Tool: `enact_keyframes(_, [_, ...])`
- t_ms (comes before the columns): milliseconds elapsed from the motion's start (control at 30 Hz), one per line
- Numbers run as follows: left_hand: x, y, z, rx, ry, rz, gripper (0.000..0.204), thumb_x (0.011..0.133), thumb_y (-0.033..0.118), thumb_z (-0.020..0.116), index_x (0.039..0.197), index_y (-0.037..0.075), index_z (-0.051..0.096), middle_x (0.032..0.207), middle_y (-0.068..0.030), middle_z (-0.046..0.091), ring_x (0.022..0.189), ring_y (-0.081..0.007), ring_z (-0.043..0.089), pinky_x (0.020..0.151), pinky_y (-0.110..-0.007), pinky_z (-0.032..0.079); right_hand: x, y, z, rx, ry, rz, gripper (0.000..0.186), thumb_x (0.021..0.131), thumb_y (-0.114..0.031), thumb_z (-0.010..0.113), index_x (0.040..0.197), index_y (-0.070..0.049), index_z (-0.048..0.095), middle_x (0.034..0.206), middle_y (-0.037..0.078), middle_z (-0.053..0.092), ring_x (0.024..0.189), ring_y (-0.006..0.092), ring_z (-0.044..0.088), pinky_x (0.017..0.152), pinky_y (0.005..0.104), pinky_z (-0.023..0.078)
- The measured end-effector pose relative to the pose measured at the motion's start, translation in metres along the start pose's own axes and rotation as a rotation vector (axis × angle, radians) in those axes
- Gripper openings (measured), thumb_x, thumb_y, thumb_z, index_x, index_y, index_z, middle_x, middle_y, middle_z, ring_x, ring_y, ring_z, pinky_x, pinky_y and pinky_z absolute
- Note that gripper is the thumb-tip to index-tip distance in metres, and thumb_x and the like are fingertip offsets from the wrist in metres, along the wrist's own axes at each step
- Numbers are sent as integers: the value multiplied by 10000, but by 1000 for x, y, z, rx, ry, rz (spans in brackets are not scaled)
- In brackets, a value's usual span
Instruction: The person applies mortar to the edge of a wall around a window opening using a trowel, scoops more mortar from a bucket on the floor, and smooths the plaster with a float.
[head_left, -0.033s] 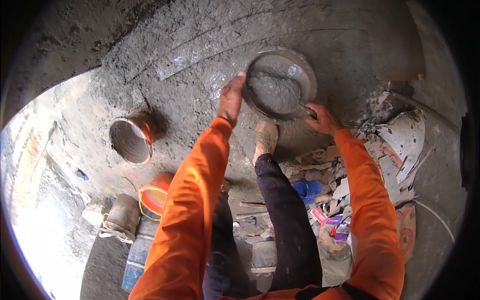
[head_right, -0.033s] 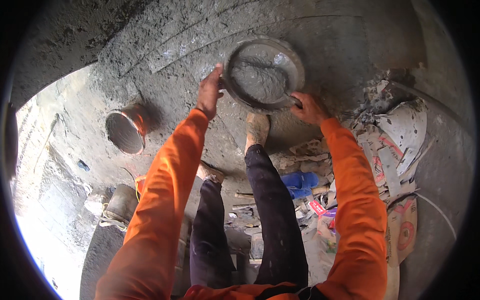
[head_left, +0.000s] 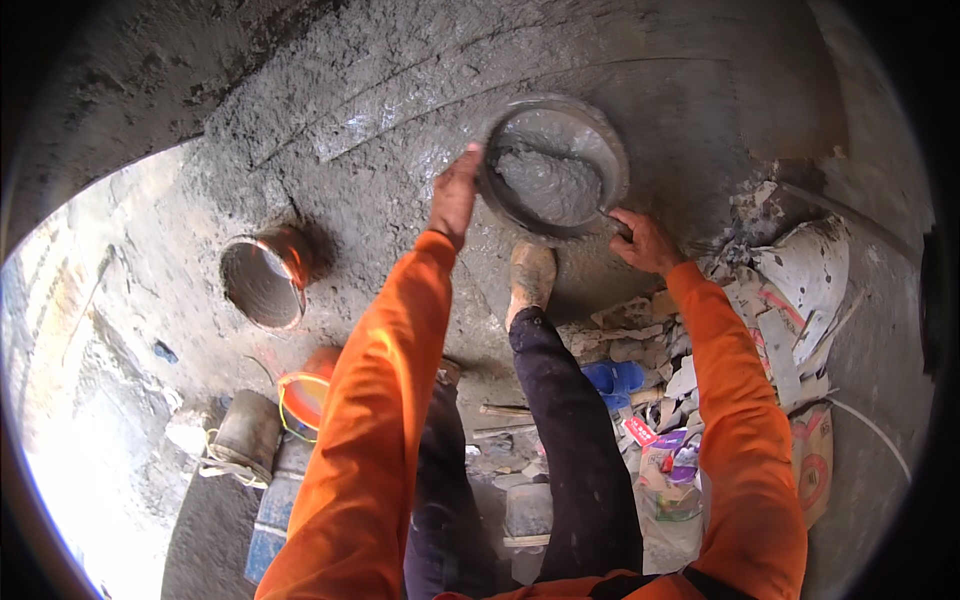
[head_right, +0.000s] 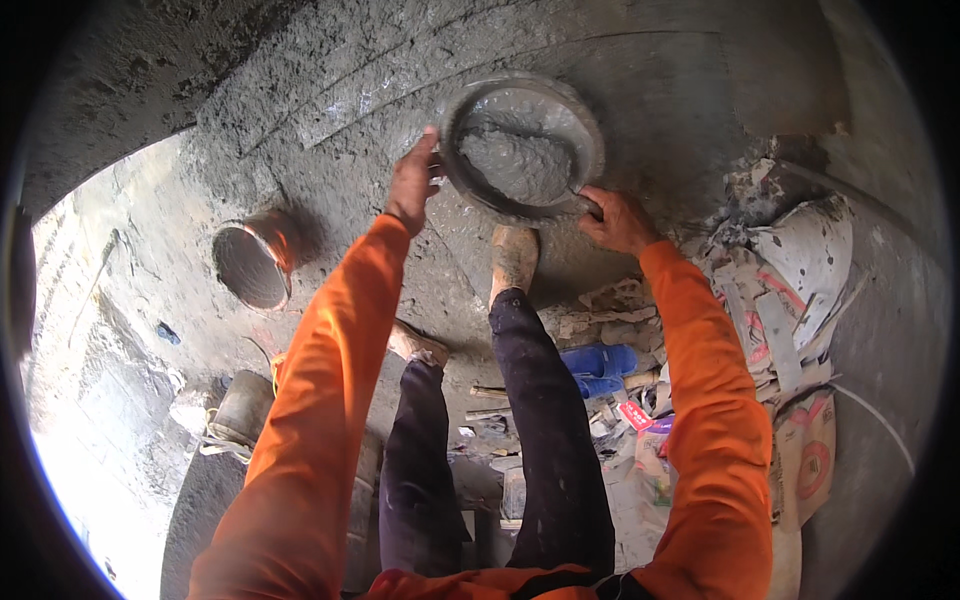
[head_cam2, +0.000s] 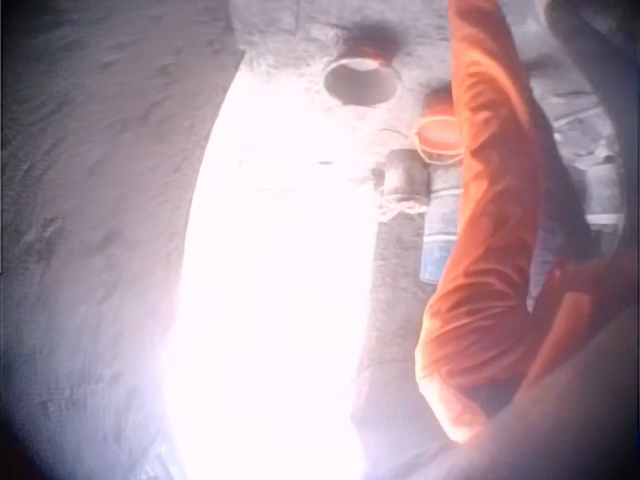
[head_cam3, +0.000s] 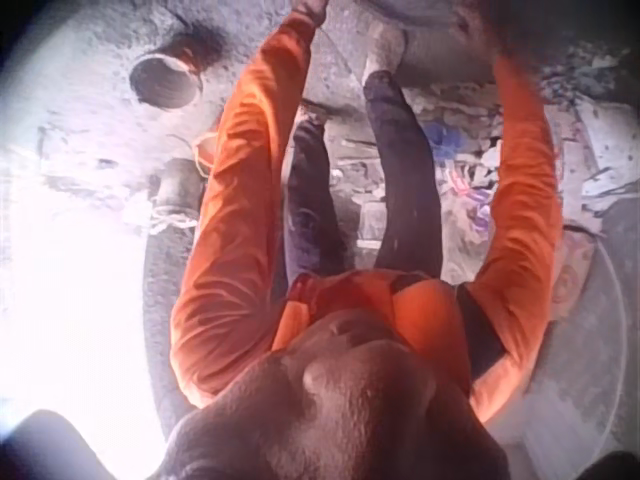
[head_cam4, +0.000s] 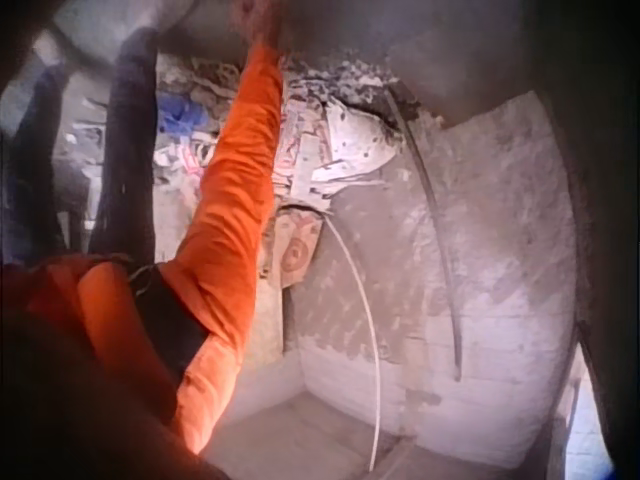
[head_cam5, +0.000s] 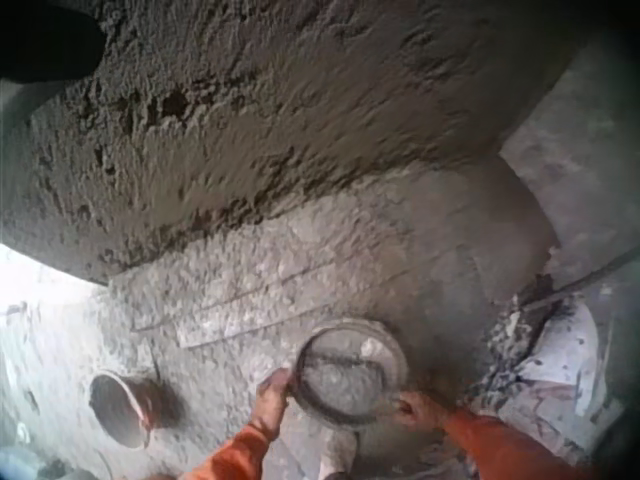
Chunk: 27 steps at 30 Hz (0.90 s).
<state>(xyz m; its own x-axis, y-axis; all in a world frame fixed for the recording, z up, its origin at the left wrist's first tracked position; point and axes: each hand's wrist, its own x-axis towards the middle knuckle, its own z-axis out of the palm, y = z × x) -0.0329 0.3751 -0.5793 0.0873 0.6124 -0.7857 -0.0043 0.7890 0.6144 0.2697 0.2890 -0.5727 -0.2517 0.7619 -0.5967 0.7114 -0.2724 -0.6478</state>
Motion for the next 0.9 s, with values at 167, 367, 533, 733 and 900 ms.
enact_keyframes(167, [-15, 16, -47, 244, 30, 178, 731, 840, 550, 524, 1356, 44, 417, 1299, -147, 499, 1191, -263, 460, 992, -421, 332, -60, -53, -5, 105, 200, -41, 453, 752, -185, 621, 1149, 24, 562, 751, 151, 606, 618, 212, 562, 630, 344, 464])
enact_keyframes(367, [-165, 47, -136, 499, 87, 282, 465, 885, 356, 509, 1221, 36, 512, 1133, -144, 583, 1030, -286, 548, 860, -395, 428, -178, -194, -38, 725, 243, 266, 301, 831, -163, 544, 1105, -39, 557, 737, 43, 574, 551, 107, 510, 494, 253, 411])
enact_keyframes(533, [-268, 26, -252, 688, 138, 358, 311, 872, 303, 511, 1020, 56, 628, 892, -128, 621, 829, -282, 581, 727, -387, 459, -289, -321, -118, 1188, 450, 168, 370, 711, -100, 421, 1051, -38, 555, 718, 86, 563, 470, 176, 537, 427, 316, 483])
enact_keyframes(733, [-350, 79, -385, 415, 290, 469, 351, 879, 335, 487, 875, 52, 696, 603, -9, 538, 568, -175, 478, 538, -368, 414, -469, -479, -265, 1167, 1016, -609, 403, 617, -124, 482, 1005, -27, 534, 756, 114, 568, 525, 245, 559, 475, 395, 504])
enact_keyframes(900, [-397, 52, -510, 652, 691, 438, 357, 817, 221, 528, 1074, -6, 624, 1050, -139, 644, 865, -281, 600, 780, -410, 473, -556, -614, -391, 1126, 1691, -1142, 305, 779, -110, 615, 1058, -10, 542, 899, 88, 579, 698, 189, 593, 581, 353, 501])
